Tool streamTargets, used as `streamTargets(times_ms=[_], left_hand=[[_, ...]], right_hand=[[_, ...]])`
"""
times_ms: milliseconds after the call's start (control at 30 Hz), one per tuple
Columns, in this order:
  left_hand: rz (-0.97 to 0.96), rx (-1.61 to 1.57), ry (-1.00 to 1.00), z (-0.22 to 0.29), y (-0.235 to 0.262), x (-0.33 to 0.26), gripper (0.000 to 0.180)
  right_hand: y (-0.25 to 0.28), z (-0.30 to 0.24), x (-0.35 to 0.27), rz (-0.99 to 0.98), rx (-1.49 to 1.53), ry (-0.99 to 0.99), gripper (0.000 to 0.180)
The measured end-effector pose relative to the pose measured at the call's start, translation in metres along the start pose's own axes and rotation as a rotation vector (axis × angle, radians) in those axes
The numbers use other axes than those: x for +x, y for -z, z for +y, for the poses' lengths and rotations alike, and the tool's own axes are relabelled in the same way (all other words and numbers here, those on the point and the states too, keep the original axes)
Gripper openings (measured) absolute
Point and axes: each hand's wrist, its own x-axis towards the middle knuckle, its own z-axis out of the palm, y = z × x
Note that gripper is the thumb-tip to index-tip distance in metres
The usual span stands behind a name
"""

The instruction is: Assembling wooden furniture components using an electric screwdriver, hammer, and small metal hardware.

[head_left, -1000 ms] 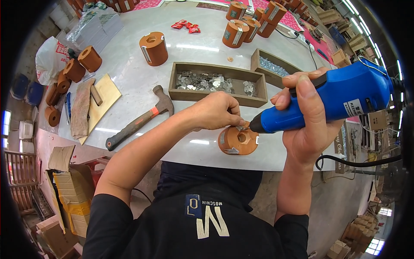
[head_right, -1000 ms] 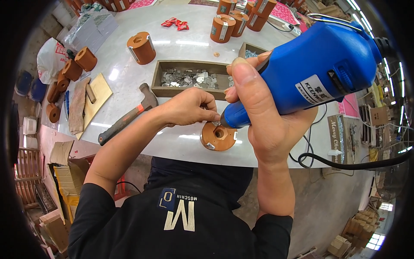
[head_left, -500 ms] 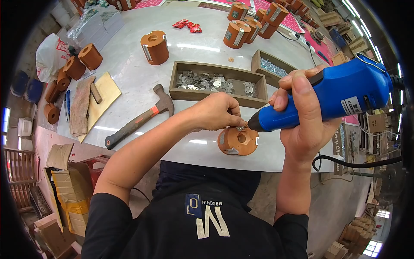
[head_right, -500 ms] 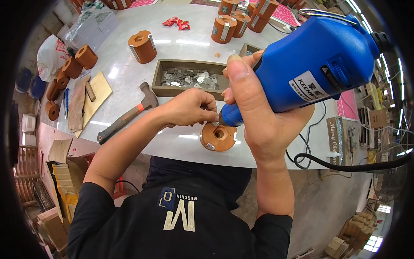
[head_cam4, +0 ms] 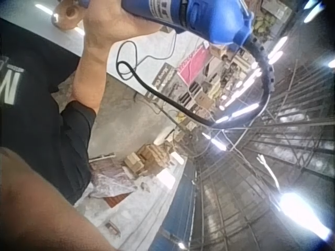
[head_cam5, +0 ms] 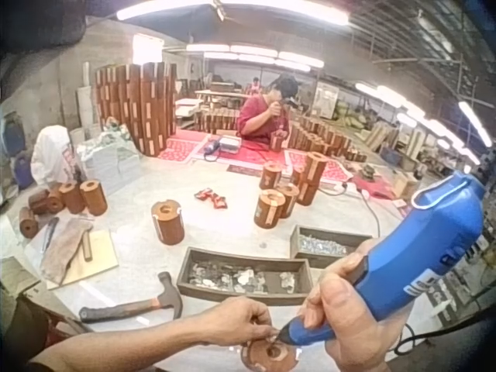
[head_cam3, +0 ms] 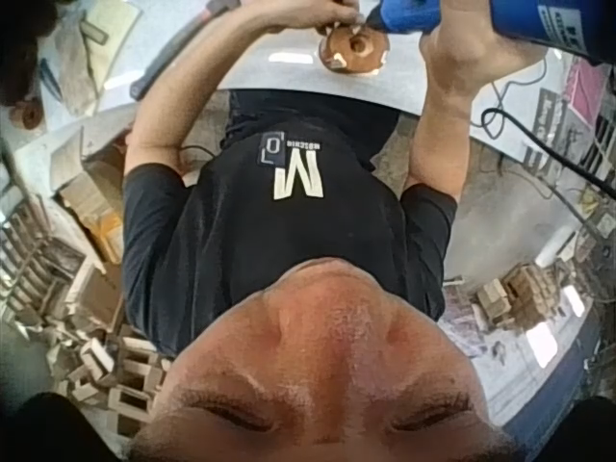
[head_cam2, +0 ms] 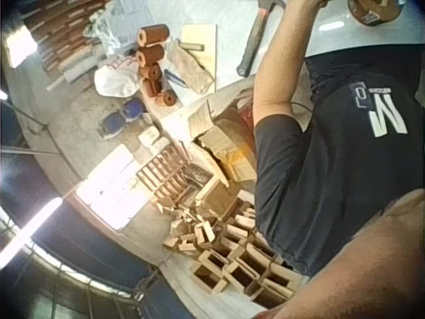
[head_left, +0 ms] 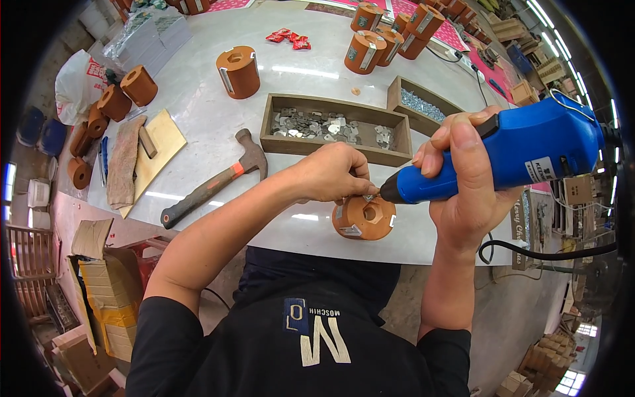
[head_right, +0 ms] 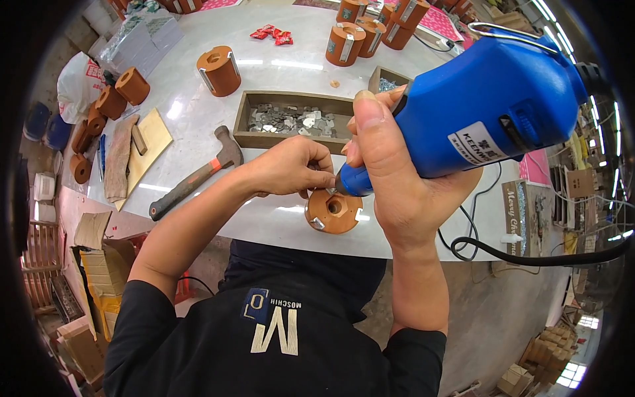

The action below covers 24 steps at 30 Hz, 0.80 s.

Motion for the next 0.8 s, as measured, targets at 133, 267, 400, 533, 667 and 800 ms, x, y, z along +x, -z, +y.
streamTargets(times_ms=[133,267,400,533,667,800], left_hand=[[0.048,-0.017,-0.06,-0.007,-0.002,0.004,0.027],[0.038,-0.032,-0.056,-0.008,-0.002,0.005,0.026],[0.023,-0.031,-0.04,-0.008,-0.001,0.004,0.024],[0.007,-0.018,-0.047,-0.006,0.0,0.006,0.022],[-0.007,-0.033,-0.038,-0.003,0.001,0.005,0.022],[-0.005,-0.033,-0.051,-0.003,0.0,0.005,0.021]], right_hand=[[-0.002,0.0,0.0,-0.026,0.015,0.011,0.02],[-0.002,0.001,-0.001,-0.041,-0.017,0.008,0.02],[-0.003,0.004,-0.001,-0.074,-0.046,0.035,0.021],[-0.003,0.005,-0.002,-0.084,-0.035,0.038,0.021],[-0.001,0.009,-0.001,-0.106,-0.067,0.051,0.022],[0.0,0.011,-0.001,-0.094,-0.128,0.085,0.023]])
